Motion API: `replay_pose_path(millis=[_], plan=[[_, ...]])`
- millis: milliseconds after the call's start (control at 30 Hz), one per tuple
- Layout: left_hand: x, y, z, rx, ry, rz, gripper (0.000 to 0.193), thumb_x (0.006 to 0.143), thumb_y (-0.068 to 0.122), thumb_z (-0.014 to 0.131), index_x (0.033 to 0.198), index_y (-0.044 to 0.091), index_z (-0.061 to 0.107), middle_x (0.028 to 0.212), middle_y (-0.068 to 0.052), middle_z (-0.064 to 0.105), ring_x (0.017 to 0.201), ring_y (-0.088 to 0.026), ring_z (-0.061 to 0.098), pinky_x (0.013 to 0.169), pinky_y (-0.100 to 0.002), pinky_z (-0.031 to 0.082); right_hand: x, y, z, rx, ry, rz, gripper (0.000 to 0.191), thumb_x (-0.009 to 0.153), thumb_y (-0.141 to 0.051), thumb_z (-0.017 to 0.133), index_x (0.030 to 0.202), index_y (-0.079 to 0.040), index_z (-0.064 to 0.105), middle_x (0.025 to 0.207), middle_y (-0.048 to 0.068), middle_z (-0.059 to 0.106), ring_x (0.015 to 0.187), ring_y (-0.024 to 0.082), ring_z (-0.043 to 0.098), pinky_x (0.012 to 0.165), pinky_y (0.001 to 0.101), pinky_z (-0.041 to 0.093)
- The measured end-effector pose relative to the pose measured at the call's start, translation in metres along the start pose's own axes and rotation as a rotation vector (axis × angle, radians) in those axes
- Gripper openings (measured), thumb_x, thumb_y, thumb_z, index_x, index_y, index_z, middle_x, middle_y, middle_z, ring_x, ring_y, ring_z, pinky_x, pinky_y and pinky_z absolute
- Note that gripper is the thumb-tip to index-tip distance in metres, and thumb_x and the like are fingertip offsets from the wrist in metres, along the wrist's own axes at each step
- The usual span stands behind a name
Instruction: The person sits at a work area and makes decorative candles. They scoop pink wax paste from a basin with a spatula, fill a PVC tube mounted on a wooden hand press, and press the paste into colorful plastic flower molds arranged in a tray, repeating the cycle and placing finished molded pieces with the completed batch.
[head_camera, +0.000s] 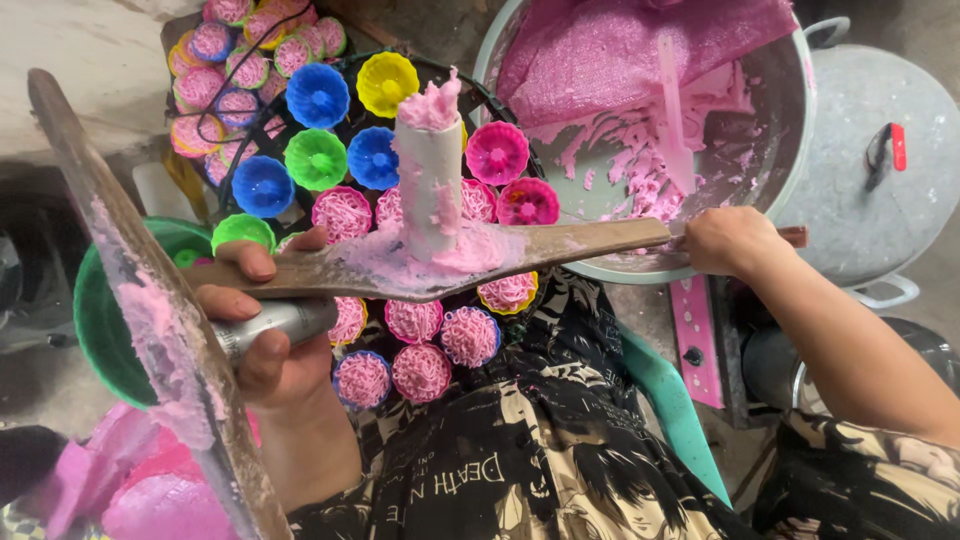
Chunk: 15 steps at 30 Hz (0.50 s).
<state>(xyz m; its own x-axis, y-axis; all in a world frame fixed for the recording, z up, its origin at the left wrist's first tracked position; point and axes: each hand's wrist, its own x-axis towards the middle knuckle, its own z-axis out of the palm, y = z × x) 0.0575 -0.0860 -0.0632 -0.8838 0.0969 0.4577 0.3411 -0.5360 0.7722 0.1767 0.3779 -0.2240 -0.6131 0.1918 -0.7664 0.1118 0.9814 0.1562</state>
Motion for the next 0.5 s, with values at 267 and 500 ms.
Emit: replay_pose_path(millis=[267, 500], plan=[[0.000, -0.009, 0.005, -0.059, -0.058, -0.081, 0.033, 0.090, 0.019, 0.083, 0.111, 0.015, 0.058, 0.114, -0.008, 0.053, 0.115, -0.016, 0.053, 0.115, -0.057, 0.054, -0.029, 0.012, -0.030, 0.099, 0.046, 0.056, 0.033, 0.097, -0.041, 0.055, 0.107, -0.021, 0.079, 0.104, 0.013, 0.078, 0.102, 0.034, 0.074, 0.090, 0.0465, 0.058], [0.004, -0.006, 0.016, 0.007, -0.080, -0.072, 0.032, 0.091, 0.020, 0.085, 0.111, 0.015, 0.060, 0.112, -0.003, 0.052, 0.116, -0.015, 0.051, 0.109, -0.059, 0.052, 0.048, 0.073, 0.016, -0.193, 0.202, 0.117, 0.029, 0.098, -0.030, 0.057, 0.101, -0.020, 0.085, 0.100, 0.007, 0.081, 0.096, 0.024, 0.080, 0.082, 0.0405, 0.064]])
